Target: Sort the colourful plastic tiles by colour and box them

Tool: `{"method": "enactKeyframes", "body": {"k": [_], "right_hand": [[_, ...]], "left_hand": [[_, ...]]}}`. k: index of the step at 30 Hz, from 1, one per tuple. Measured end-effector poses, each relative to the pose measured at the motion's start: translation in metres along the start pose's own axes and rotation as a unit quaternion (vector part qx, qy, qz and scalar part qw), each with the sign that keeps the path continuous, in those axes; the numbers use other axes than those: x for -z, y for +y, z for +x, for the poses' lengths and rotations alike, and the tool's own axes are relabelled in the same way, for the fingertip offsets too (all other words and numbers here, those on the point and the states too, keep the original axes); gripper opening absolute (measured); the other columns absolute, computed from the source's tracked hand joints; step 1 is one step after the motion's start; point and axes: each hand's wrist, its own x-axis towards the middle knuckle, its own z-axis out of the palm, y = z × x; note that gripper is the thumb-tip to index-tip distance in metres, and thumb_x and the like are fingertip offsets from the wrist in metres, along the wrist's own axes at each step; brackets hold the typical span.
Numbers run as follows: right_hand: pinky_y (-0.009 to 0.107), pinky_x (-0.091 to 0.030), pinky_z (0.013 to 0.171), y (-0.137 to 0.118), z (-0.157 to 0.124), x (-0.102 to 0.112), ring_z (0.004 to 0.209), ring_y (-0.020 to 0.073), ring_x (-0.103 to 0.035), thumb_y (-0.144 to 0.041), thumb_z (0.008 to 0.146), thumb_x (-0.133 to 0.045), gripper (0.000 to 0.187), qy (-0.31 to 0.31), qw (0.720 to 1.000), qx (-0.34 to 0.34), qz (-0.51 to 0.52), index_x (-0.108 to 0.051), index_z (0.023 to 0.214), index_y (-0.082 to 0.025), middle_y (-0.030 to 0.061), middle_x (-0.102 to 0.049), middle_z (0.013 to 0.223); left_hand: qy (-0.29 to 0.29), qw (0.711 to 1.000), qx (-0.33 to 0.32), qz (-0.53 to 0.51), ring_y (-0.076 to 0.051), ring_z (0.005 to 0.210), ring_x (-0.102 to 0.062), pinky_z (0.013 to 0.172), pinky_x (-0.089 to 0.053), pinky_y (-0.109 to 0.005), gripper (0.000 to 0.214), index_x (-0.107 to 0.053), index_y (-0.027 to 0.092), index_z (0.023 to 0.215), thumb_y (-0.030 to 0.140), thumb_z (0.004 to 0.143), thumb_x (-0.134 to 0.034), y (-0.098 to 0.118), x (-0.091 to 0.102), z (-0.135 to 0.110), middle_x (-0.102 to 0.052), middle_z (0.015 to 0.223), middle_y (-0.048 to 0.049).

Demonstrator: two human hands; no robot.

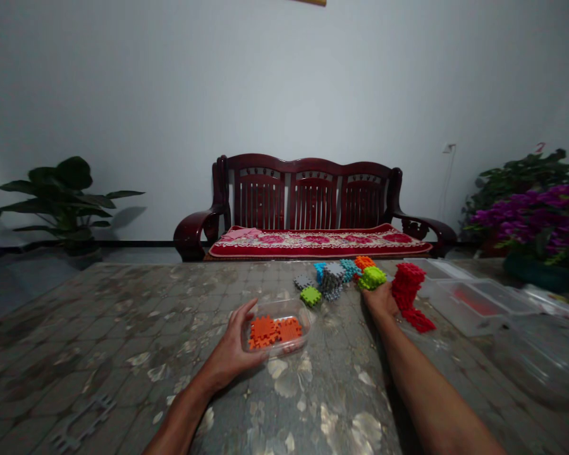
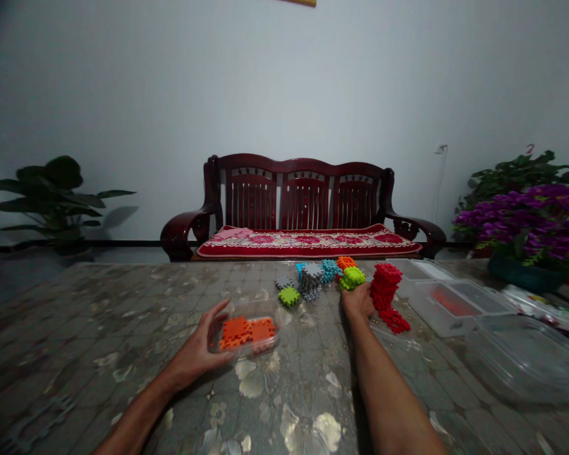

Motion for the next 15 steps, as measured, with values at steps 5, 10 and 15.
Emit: {"method": "enactKeyframes", "body": {"k": [5,10,15], "right_hand": [[0.044,-0.053,0.088,0.003,0.002,-0.002,0.113,0.0367,-0.067,-0.051,0.086,-0.058,0.063,-0.007,1.0,0.008,-0.008,-0.046,0.133,-0.012,0.0239,-0.066,0.126],[0.042,-0.053,0.087,0.006,-0.001,0.001,0.113,0.0344,-0.067,-0.05,0.085,-0.059,0.064,-0.012,0.999,0.023,-0.021,-0.044,0.134,-0.013,0.0237,-0.066,0.127],[0.04,-0.053,0.087,0.01,-0.008,0.008,0.113,0.0323,-0.068,-0.047,0.086,-0.058,0.058,-0.021,0.998,0.05,-0.033,-0.046,0.132,-0.014,0.022,-0.067,0.125]], "left_hand": [[-0.004,1.0,-0.008,0.022,-0.034,0.134,-0.052,0.111,-0.045,-0.05,0.102,-0.037,0.023,0.151,0.044,0.063,-0.083,-0.004,0.001,0.0,-0.053,0.14,-0.0167],[-0.003,1.0,-0.006,0.019,-0.033,0.134,-0.052,0.11,-0.047,-0.049,0.099,-0.037,0.024,0.151,0.044,0.064,-0.083,0.001,0.0,-0.001,-0.053,0.141,-0.0163],[0.003,1.0,0.004,0.019,-0.034,0.131,-0.055,0.109,-0.048,-0.05,0.102,-0.037,0.023,0.15,0.046,0.062,-0.085,0.006,-0.001,-0.001,-0.054,0.14,-0.0162]]}}
